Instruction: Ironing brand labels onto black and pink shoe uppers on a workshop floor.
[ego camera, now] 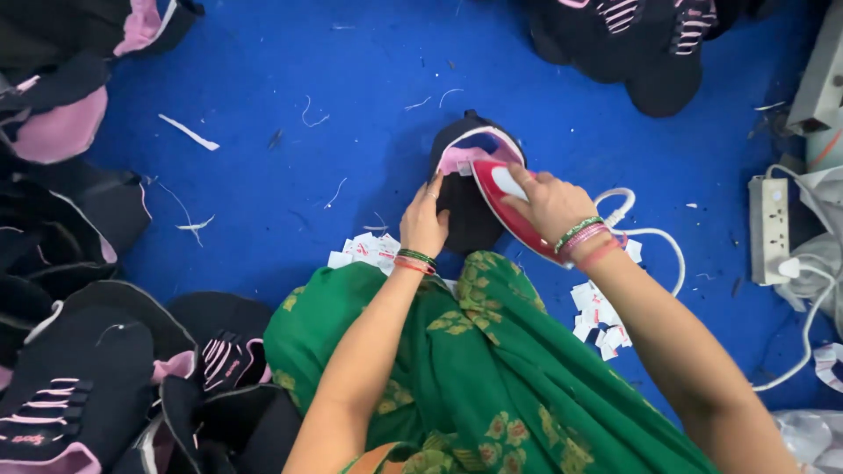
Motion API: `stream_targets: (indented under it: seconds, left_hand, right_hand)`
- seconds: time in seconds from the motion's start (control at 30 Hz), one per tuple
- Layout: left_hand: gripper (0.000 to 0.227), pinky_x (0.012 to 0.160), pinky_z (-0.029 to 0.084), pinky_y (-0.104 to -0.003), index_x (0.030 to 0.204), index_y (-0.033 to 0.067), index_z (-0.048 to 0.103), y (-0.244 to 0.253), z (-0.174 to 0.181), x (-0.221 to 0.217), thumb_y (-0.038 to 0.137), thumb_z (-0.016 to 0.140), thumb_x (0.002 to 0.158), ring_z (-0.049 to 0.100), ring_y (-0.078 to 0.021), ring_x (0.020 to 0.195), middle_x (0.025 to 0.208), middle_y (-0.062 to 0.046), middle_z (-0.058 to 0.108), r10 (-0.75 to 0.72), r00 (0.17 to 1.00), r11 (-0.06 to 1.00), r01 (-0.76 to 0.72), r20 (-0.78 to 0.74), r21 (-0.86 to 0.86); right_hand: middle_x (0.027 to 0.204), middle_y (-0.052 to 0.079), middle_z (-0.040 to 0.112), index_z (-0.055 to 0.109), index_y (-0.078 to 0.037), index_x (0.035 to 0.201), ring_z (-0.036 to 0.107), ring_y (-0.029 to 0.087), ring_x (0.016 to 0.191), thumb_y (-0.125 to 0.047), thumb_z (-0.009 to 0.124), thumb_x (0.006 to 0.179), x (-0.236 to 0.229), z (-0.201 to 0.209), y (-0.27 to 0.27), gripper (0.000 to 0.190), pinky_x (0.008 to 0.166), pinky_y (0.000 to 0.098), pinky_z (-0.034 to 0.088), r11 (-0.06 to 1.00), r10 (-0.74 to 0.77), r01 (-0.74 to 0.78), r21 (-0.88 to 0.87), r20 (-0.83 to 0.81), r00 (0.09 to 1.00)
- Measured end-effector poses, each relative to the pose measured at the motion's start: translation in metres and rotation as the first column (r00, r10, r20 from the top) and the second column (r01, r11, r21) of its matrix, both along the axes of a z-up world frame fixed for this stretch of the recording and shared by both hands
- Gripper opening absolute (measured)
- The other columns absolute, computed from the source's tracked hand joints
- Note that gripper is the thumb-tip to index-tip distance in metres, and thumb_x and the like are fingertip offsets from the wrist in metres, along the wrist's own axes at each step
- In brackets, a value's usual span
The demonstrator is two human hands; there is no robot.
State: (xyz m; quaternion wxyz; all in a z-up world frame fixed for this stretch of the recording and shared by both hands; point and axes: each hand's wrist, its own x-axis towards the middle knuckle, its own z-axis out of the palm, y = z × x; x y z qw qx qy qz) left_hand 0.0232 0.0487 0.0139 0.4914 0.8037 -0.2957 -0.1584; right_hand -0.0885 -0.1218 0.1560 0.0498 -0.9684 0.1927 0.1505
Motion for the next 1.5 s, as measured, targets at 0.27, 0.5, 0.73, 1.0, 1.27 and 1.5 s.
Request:
stream_targets:
  seconds: [0.27,0.5,0.73,1.0,1.27,1.5]
  left_hand:
    - [0.077,0.104,0.051,-0.045,0.152,0.0097,0.046,-0.005,-0.011,0.0,-0.004,0.07,0.08,0.058,-0.0422,0.128,0.146,-0.022,0.056,-0.049,0.995,0.995,0.056,0.091,-0.078]
    - [0.077,0.107,0.049,-0.044,0.15,0.0091,0.048,0.002,-0.011,-0.001,-0.005,0.071,0.079,0.056,-0.0428,0.13,0.145,-0.024,0.055,-0.04,0.998,0.996,0.043,0.047,-0.075]
    - [0.078,0.107,0.047,-0.044,0.15,0.01,0.047,0.005,-0.014,-0.006,-0.003,0.073,0.077,0.053,-0.0428,0.132,0.149,-0.025,0.051,-0.062,0.998,0.997,0.063,0.033,-0.041]
    - [0.076,0.103,0.049,-0.045,0.151,0.0107,0.047,-0.007,-0.005,0.0,-0.002,0.072,0.08,0.055,-0.0416,0.13,0.151,-0.022,0.051,-0.073,0.997,0.997,0.074,0.039,-0.001]
    - [0.073,0.107,0.051,-0.043,0.149,0.0116,0.05,-0.007,-0.005,0.0,-0.003,0.072,0.08,0.057,-0.0404,0.132,0.149,-0.02,0.055,-0.075,0.996,0.995,0.078,0.044,-0.07]
    - [0.062,0.106,0.051,-0.044,0.139,0.0111,0.06,-0.009,0.006,0.02,-0.002,0.065,0.079,0.061,-0.0397,0.126,0.139,-0.021,0.062,0.031,0.996,0.99,-0.018,0.09,-0.142]
  right_hand:
    - [0.103,0.026,0.072,0.049,-0.017,0.149,0.072,0.045,0.086,-0.046,0.057,0.101,0.038,-0.029,0.007,0.056,0.071,0.0539,0.058,0.982,-0.176,0.175,0.067,0.004,0.984]
    - [0.104,0.027,0.069,0.049,-0.014,0.146,0.073,0.045,0.082,-0.045,0.056,0.101,0.025,-0.031,0.015,0.055,0.064,0.0522,0.06,0.985,-0.168,0.169,-0.039,0.035,0.985]
    - [0.103,0.027,0.07,0.048,-0.01,0.146,0.073,0.045,0.085,-0.048,0.057,0.098,0.004,-0.021,0.016,0.062,0.067,0.0525,0.06,0.973,-0.202,0.195,-0.12,-0.042,0.979]
    - [0.1,0.027,0.071,0.051,-0.012,0.142,0.072,0.045,0.085,-0.048,0.057,0.1,0.012,-0.038,0.013,0.056,0.069,0.0536,0.059,0.97,-0.241,0.241,0.004,-0.007,0.97]
    - [0.096,0.025,0.073,0.054,-0.014,0.139,0.071,0.045,0.089,-0.048,0.057,0.098,0.015,-0.043,-0.018,0.053,0.074,0.0549,0.058,0.977,-0.194,0.178,0.115,0.14,0.971]
    - [0.099,0.023,0.075,0.057,-0.024,0.143,0.071,0.043,0.096,-0.06,0.058,0.091,-0.043,0.018,-0.038,0.063,0.086,0.0527,0.056,0.958,-0.19,0.222,0.18,-0.18,0.965]
